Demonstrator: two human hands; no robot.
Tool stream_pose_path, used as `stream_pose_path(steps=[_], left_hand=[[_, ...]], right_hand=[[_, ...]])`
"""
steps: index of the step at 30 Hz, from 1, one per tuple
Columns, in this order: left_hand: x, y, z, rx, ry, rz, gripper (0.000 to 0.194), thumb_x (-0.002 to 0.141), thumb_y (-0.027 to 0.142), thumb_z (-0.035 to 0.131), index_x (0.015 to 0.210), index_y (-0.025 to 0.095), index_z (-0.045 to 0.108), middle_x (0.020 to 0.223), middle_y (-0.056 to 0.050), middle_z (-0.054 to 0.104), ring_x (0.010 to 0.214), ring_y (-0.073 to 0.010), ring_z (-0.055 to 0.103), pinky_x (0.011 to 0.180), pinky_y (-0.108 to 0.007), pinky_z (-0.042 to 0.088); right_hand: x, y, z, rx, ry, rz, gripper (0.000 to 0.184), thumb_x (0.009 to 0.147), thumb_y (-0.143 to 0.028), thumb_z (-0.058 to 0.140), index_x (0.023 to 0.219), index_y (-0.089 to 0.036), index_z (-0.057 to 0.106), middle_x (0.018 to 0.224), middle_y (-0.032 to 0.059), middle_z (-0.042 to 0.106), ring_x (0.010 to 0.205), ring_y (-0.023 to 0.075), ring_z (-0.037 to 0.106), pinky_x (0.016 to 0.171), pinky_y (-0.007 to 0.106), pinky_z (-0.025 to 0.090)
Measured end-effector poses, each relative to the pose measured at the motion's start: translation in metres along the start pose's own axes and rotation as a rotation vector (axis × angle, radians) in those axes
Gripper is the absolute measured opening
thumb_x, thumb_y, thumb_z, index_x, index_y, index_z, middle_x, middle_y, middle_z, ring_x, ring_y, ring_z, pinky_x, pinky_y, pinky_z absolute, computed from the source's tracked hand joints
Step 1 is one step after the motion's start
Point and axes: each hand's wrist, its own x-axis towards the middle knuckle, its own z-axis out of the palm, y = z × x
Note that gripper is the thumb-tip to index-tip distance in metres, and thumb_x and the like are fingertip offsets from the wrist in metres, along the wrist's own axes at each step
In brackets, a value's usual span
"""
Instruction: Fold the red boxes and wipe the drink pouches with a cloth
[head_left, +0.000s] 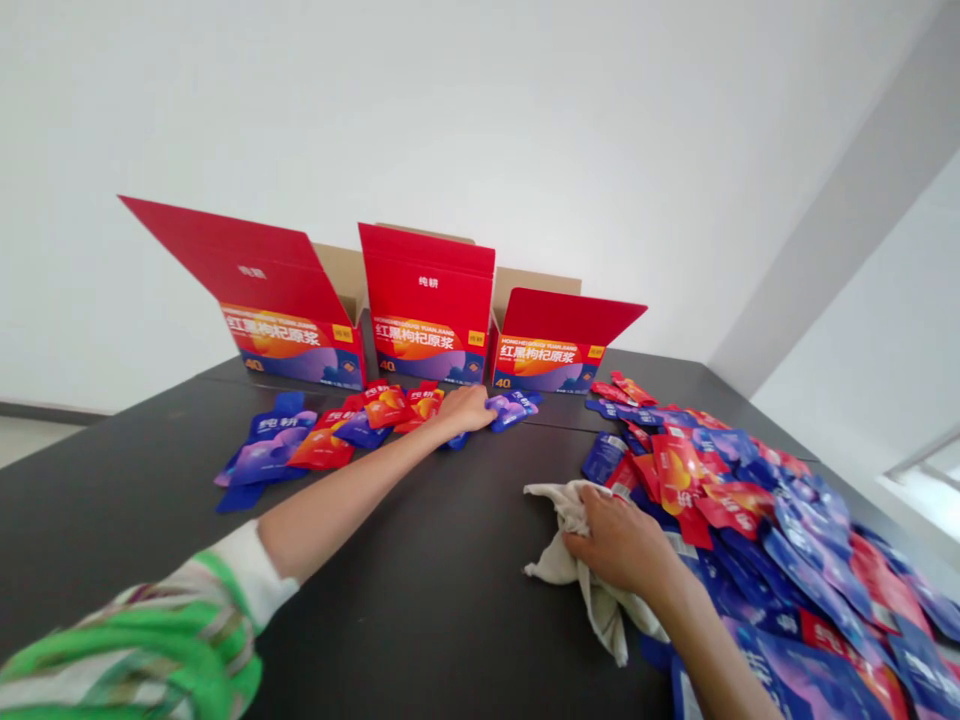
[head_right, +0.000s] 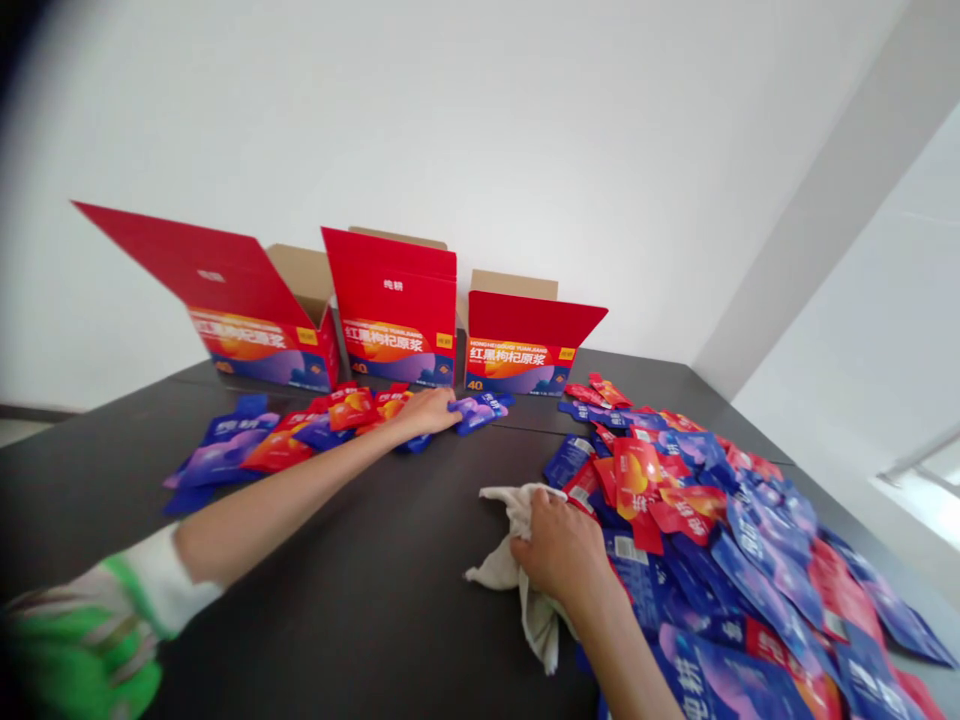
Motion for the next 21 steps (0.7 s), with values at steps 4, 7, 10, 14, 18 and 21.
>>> stream_pose_path(steps=[4, 7, 10, 14, 18, 21], left_hand=[[-0.022, 0.009, -0.006, 0.063, 0.057, 0.058, 0.032, 0.069, 0.042, 0.061, 0.084, 0.014, 0.063, 0.093, -0.017, 0.064, 0.104, -0.0352, 0.052, 0.085, -0.041, 0.039], [-0.026, 0.035, -0.011, 0.059, 0.096, 0.215, 0.042, 0.074, 0.038, 0.058, 0.108, 0.013, 0.055, 0.116, -0.018, 0.054, 0.118, -0.0332, 0.04, 0.097, -0.042, 0.031], [-0.016, 0.077, -0.004, 0.023, 0.034, 0.414, 0.05, 0.079, 0.036, 0.056, 0.124, 0.019, 0.045, 0.123, -0.011, 0.05, 0.117, -0.0251, 0.043, 0.097, -0.035, 0.033], [0.01, 0.133, 0.029, -0.008, -0.064, 0.599, 0.048, 0.082, 0.034, 0.056, 0.127, 0.023, 0.043, 0.126, -0.007, 0.048, 0.116, -0.0214, 0.045, 0.097, -0.032, 0.036], [0.042, 0.164, 0.064, 0.003, -0.086, 0.652, 0.038, 0.086, 0.033, 0.052, 0.121, 0.017, 0.048, 0.123, -0.009, 0.049, 0.108, -0.0229, 0.051, 0.091, -0.043, 0.043], [0.062, 0.175, 0.083, 0.03, -0.051, 0.646, 0.036, 0.087, 0.035, 0.051, 0.117, 0.015, 0.05, 0.119, -0.009, 0.052, 0.103, -0.0229, 0.053, 0.087, -0.044, 0.046]], right_hand=[[-0.001, -0.002, 0.0, -0.012, 0.015, 0.004, 0.036, 0.078, -0.036, 0.046, 0.108, -0.017, 0.052, 0.107, 0.0123, 0.062, 0.1, 0.0281, 0.057, 0.076, 0.037, 0.042], [-0.002, -0.006, 0.0, -0.022, 0.017, 0.011, 0.035, 0.077, -0.034, 0.048, 0.106, -0.015, 0.053, 0.104, 0.0137, 0.063, 0.099, 0.028, 0.058, 0.076, 0.036, 0.042], [-0.004, -0.012, -0.001, -0.035, 0.023, 0.018, 0.034, 0.076, -0.031, 0.05, 0.104, -0.013, 0.053, 0.101, 0.0149, 0.063, 0.099, 0.0276, 0.058, 0.079, 0.036, 0.042], [-0.007, -0.018, -0.005, -0.027, 0.033, 0.035, 0.036, 0.075, -0.03, 0.052, 0.107, -0.013, 0.053, 0.102, 0.0148, 0.063, 0.099, 0.0274, 0.058, 0.08, 0.035, 0.042], [-0.005, -0.02, -0.006, 0.004, 0.031, 0.077, 0.038, 0.073, -0.03, 0.055, 0.107, -0.013, 0.054, 0.104, 0.0146, 0.063, 0.098, 0.0288, 0.058, 0.081, 0.038, 0.043], [0.002, -0.018, -0.002, 0.019, 0.009, 0.075, 0.04, 0.071, -0.027, 0.057, 0.108, -0.013, 0.054, 0.104, 0.0156, 0.062, 0.098, 0.0297, 0.058, 0.08, 0.04, 0.044]])
